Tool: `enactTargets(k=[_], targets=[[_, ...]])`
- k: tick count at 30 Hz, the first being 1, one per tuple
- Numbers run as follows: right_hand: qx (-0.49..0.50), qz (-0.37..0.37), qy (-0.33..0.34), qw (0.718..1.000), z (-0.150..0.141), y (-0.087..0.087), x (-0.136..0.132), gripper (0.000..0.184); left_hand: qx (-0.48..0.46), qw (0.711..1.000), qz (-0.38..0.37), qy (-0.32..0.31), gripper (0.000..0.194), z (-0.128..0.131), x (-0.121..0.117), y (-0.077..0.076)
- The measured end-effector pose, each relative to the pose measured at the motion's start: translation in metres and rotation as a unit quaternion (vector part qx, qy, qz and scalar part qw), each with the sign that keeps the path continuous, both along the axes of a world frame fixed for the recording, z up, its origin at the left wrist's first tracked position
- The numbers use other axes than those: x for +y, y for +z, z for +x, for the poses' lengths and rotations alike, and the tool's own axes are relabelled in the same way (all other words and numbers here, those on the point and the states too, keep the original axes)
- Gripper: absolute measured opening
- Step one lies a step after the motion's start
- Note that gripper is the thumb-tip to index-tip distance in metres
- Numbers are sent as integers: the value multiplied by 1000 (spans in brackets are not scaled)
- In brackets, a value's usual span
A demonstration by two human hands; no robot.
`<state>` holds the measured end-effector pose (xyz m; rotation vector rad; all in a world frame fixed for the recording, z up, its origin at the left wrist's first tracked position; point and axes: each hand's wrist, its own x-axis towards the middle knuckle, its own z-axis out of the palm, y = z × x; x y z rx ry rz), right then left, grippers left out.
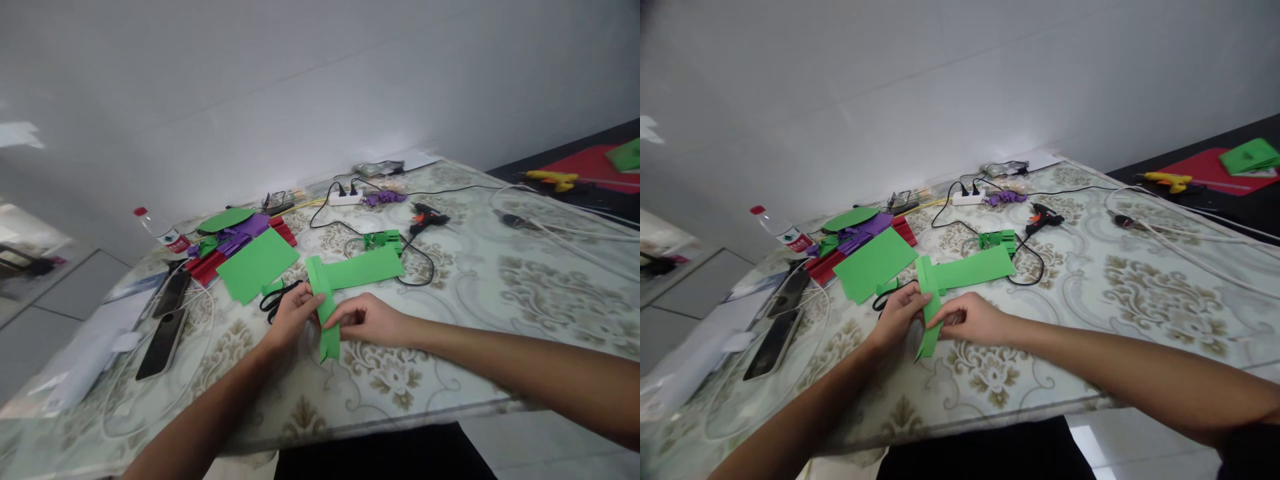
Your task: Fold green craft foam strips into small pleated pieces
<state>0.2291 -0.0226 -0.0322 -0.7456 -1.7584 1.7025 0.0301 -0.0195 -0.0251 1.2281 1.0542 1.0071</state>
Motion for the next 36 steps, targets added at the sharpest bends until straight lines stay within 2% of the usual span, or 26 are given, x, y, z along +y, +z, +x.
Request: enactTargets(k=[6, 9, 16, 22, 26, 30, 36], targets=[[-24, 4, 92, 995, 1, 5, -11, 25, -11, 1000, -5, 5, 37, -1, 1, -1], [-23, 3, 99, 995, 1, 5, -12, 27, -10, 1000, -3, 2, 36, -2, 1, -1], [3, -23, 29, 999, -4, 3, -10, 30, -13, 999, 10, -32, 31, -6, 1, -4], [-14, 24, -39, 999, -4, -6, -6, 27, -24, 998, 7, -61, 35, -3, -1, -1], [-12, 70, -88, 994, -2, -5, -3, 20, 1, 997, 6, -71, 33, -4, 0, 1], [-1, 122, -111, 986, -1, -1, -1, 31, 37, 997, 17, -67, 31, -5, 0, 2], [-3, 112, -114, 987, 0, -1, 1, 47, 35, 997, 42, -55, 25, -5, -3, 4]])
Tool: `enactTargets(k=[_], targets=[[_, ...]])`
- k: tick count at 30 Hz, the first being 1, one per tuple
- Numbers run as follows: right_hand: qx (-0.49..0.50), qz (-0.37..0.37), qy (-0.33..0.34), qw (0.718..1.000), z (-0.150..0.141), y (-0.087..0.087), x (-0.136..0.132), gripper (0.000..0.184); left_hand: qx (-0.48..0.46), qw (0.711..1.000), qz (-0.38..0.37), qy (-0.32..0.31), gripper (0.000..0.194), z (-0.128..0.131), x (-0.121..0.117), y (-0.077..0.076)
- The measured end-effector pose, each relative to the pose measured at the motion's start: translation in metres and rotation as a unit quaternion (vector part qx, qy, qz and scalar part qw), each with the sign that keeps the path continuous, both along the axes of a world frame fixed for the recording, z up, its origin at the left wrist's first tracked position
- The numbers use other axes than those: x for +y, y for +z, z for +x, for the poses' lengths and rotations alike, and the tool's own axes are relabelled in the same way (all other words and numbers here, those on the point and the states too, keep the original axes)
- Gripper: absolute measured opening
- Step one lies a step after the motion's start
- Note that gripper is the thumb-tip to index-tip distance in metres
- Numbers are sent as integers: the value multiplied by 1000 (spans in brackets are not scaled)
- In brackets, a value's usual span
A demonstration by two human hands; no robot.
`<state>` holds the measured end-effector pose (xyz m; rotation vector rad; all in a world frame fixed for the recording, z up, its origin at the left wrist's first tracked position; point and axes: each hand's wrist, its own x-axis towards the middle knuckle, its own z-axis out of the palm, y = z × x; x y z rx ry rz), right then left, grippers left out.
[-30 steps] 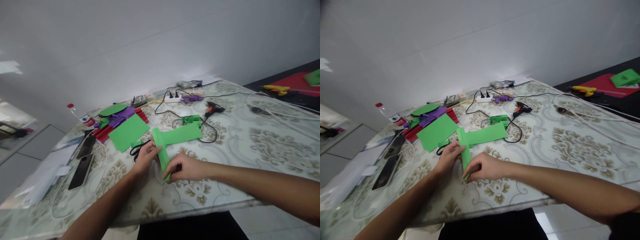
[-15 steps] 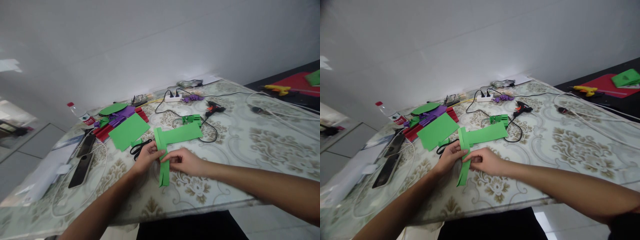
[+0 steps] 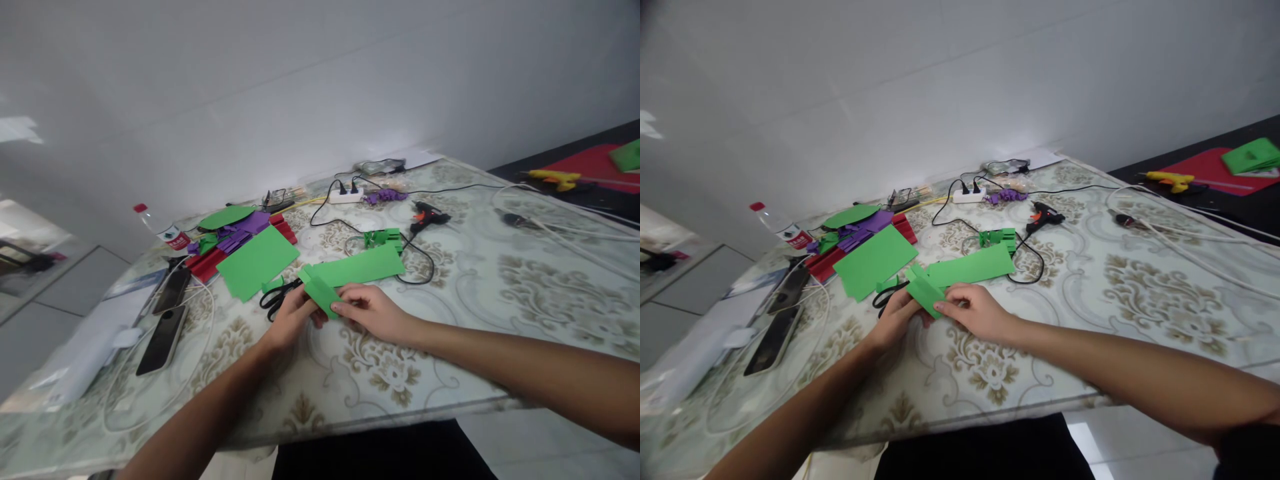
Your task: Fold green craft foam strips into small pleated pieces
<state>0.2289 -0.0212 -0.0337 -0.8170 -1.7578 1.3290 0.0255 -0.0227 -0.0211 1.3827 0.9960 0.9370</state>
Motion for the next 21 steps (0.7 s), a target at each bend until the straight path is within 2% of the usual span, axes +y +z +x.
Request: enactTargets(k=[3, 6, 9, 14, 18, 21], targets=[[0, -17, -15, 1000, -1, -1, 0, 51, -30, 999, 36, 16, 15, -5, 0, -3], [-5, -35, -28, 999, -1, 0, -1, 52, -45, 996, 83, 6, 20, -11, 0, -4], [-15, -49, -32, 998, -1, 2, -1, 52, -19, 993, 118, 13, 23, -9, -4, 0], [-23, -50, -30, 998, -1, 3, -2, 53, 22, 990, 114, 77, 33, 1, -9, 7], [-19, -32, -42, 998, -1, 4, -2, 49, 47, 990, 108, 82, 38, 3, -8, 4], [25, -36, -60, 997, -2, 5, -3, 42, 68, 989, 107, 71, 38, 2, -8, 1]])
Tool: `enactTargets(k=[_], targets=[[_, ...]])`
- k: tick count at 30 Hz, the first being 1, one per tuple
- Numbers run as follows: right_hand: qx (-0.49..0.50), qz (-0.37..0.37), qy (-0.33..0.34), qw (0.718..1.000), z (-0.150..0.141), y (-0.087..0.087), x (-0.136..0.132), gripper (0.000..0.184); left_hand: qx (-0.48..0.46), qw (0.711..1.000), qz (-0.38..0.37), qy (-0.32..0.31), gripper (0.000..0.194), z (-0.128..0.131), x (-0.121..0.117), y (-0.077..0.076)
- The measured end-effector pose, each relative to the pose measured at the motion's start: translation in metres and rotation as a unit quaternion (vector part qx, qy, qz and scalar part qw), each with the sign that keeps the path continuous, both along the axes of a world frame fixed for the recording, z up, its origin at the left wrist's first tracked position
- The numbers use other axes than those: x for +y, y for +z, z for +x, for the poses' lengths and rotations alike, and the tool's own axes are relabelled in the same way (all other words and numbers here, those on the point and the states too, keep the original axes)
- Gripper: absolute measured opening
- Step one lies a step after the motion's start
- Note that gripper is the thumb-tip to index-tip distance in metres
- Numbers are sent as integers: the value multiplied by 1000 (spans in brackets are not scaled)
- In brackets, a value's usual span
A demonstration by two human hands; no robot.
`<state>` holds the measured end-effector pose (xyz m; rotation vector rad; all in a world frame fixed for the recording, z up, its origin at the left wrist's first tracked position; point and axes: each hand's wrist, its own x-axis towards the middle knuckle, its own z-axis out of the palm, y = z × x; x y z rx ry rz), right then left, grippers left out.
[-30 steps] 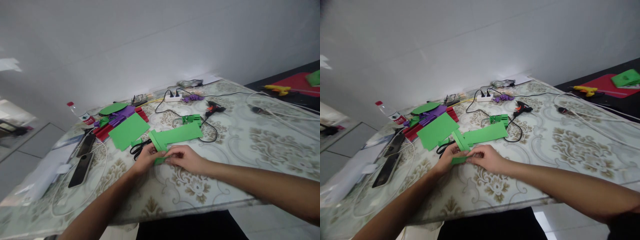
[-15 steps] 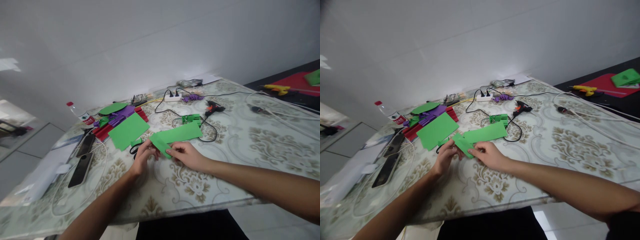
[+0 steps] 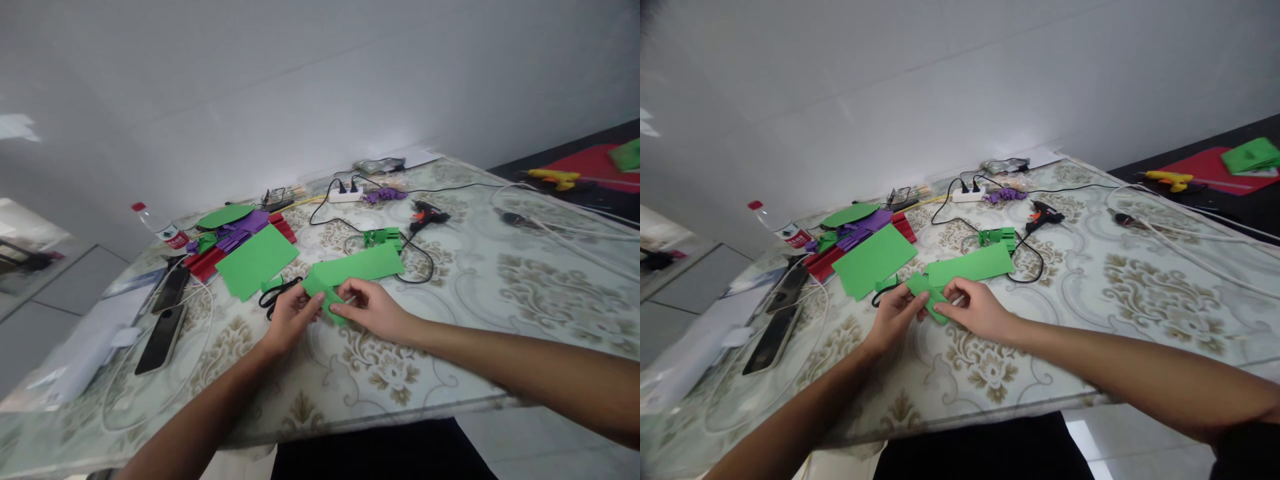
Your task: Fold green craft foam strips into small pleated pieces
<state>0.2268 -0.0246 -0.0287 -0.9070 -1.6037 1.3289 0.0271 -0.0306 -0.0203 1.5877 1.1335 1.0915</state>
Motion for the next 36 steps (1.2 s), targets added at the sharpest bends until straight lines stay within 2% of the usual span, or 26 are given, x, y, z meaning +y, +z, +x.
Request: enactTargets(k=[6, 10, 13, 16, 19, 25, 36], targets=[[79, -47, 32, 995, -1, 1, -2, 49, 62, 996, -1, -62, 38, -2, -2, -6], [83, -59, 38, 994, -1, -2, 0, 55, 115, 991, 23, -71, 41, -3, -3, -5], [72, -63, 25, 995, 0, -4, 2, 56, 109, 991, 22, -75, 35, -3, -3, -7], [57, -72, 17, 996, 0, -5, 3, 56, 41, 998, 15, -45, 24, -2, -2, -10], [48, -79, 8, 996, 0, -7, 3, 56, -3, 999, 42, -12, 35, -1, -1, -10], [41, -92, 7, 995, -1, -7, 2, 53, 34, 995, 93, 12, 30, 2, -3, -4], [57, -92, 34, 994, -1, 3, -2, 46, 18, 998, 59, 17, 27, 3, -6, -1]])
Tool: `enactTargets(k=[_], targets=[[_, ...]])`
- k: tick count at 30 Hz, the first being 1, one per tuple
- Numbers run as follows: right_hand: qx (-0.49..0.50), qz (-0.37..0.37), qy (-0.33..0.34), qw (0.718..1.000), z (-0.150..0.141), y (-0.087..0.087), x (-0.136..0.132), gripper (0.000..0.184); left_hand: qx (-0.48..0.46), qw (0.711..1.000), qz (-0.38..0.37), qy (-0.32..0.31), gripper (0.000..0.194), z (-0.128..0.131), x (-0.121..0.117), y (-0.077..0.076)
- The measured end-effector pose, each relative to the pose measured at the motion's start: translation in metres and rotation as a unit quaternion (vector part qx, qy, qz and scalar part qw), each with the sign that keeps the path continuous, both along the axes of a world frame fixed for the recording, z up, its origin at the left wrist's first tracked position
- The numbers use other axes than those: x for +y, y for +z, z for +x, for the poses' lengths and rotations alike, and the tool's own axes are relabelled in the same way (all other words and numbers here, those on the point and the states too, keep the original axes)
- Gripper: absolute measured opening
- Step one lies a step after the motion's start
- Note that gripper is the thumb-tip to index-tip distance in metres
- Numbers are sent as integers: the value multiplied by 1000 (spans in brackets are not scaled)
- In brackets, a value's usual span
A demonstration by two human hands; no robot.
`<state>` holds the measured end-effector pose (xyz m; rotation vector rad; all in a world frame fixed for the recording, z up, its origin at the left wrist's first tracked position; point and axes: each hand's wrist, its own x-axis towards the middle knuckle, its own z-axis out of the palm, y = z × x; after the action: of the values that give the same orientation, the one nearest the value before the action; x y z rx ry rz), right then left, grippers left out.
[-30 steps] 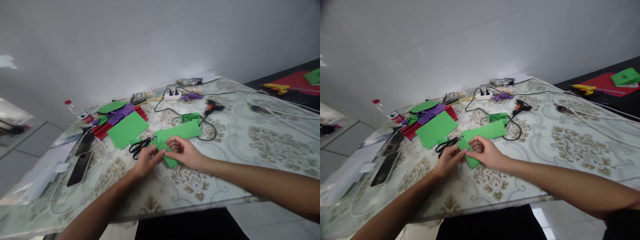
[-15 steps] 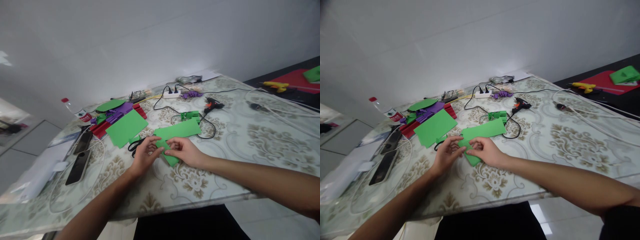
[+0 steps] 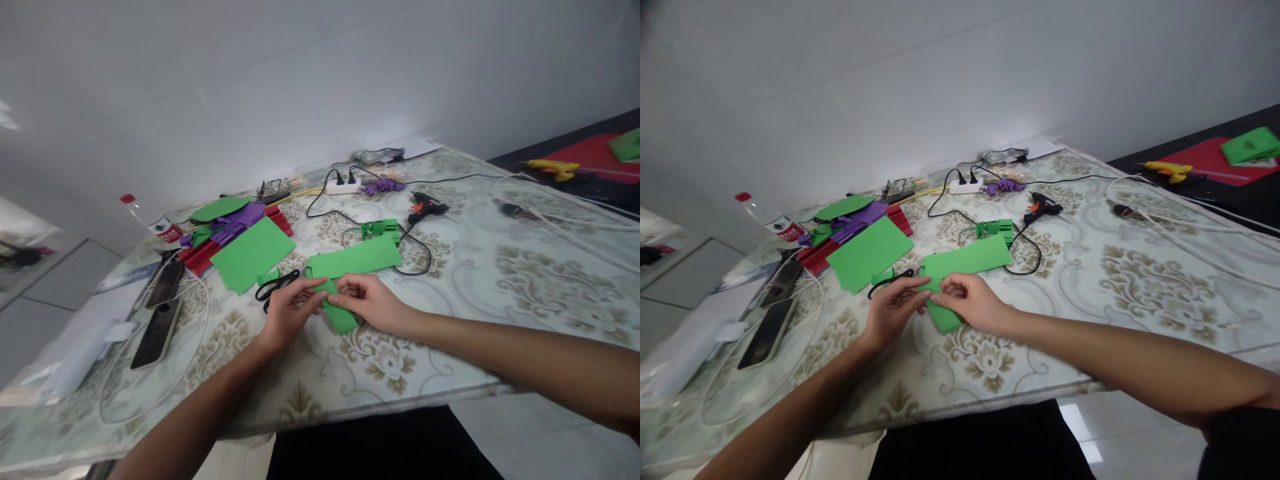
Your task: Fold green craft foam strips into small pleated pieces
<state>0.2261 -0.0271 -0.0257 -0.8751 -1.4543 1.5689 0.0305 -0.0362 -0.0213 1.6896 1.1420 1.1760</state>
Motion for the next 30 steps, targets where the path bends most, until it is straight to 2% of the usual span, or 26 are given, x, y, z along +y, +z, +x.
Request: enactTargets(k=[6, 19, 30], targets=[[34, -11, -15, 999, 0, -3, 0, 45, 5, 1000, -4, -15, 25, 1, -1, 2], [3, -10, -20, 1000, 2, 3, -2, 46, 16, 1000, 15, -17, 22, 1, -2, -3], [-2, -7, -20, 1000, 3, -4, 0, 48, 35, 998, 44, -9, 21, 0, -2, -5]])
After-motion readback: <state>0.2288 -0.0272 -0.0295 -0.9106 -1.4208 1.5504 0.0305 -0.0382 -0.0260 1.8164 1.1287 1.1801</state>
